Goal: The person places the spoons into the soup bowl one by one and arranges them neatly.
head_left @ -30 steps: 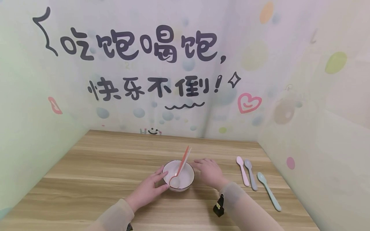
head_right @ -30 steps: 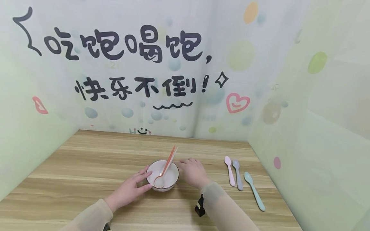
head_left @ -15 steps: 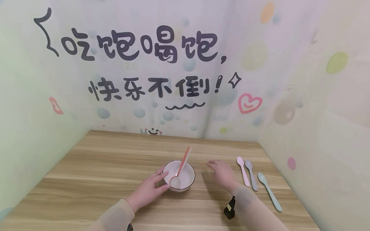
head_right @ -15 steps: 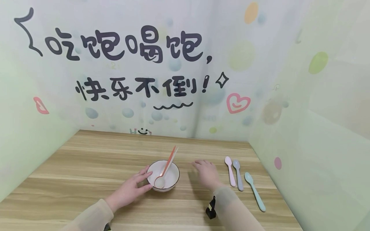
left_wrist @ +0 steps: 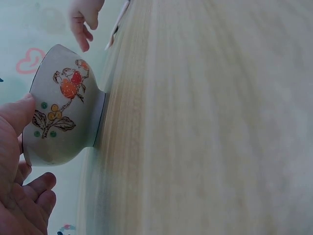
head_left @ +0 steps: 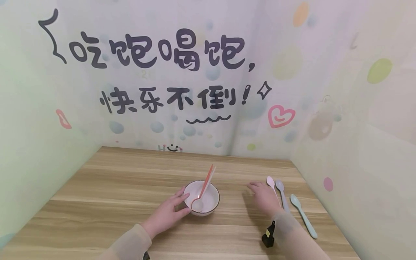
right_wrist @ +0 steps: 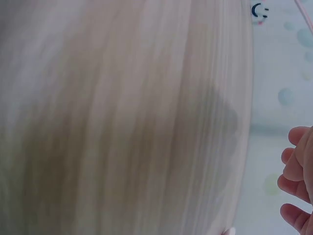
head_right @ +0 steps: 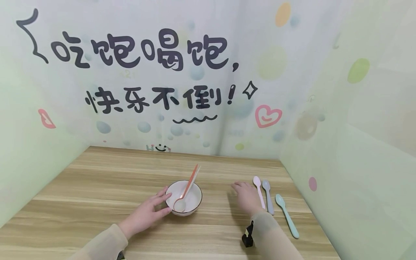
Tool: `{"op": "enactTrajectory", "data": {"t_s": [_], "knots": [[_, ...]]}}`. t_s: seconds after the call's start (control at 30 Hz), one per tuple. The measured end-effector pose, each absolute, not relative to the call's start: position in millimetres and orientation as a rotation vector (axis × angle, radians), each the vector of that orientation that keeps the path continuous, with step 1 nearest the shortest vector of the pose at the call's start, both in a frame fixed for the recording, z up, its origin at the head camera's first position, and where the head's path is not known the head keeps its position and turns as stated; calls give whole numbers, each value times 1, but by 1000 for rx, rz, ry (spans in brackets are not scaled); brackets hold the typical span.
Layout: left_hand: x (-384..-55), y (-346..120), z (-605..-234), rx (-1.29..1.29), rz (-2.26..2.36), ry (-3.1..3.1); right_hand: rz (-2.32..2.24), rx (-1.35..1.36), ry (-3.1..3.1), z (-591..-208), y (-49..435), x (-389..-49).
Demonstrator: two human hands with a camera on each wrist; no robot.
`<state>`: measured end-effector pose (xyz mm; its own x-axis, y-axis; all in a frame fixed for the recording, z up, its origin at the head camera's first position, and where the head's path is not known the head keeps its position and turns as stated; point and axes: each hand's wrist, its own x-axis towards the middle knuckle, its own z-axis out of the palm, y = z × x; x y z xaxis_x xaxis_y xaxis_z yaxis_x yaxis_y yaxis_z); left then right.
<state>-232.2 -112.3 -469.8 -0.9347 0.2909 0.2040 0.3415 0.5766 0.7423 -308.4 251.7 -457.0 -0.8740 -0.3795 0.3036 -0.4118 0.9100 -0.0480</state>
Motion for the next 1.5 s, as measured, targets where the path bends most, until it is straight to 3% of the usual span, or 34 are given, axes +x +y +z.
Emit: {"op": "enactTrajectory", "data": {"t_s": [0.73, 1.5], "knots": [[-233, -113, -470, -547, -1322, -2746, 389, 264, -2837, -470, 283, -320], [-233, -114, -473, -533, -1329, -2749, 822, -330, -2793, -471, 294, -322]]}}
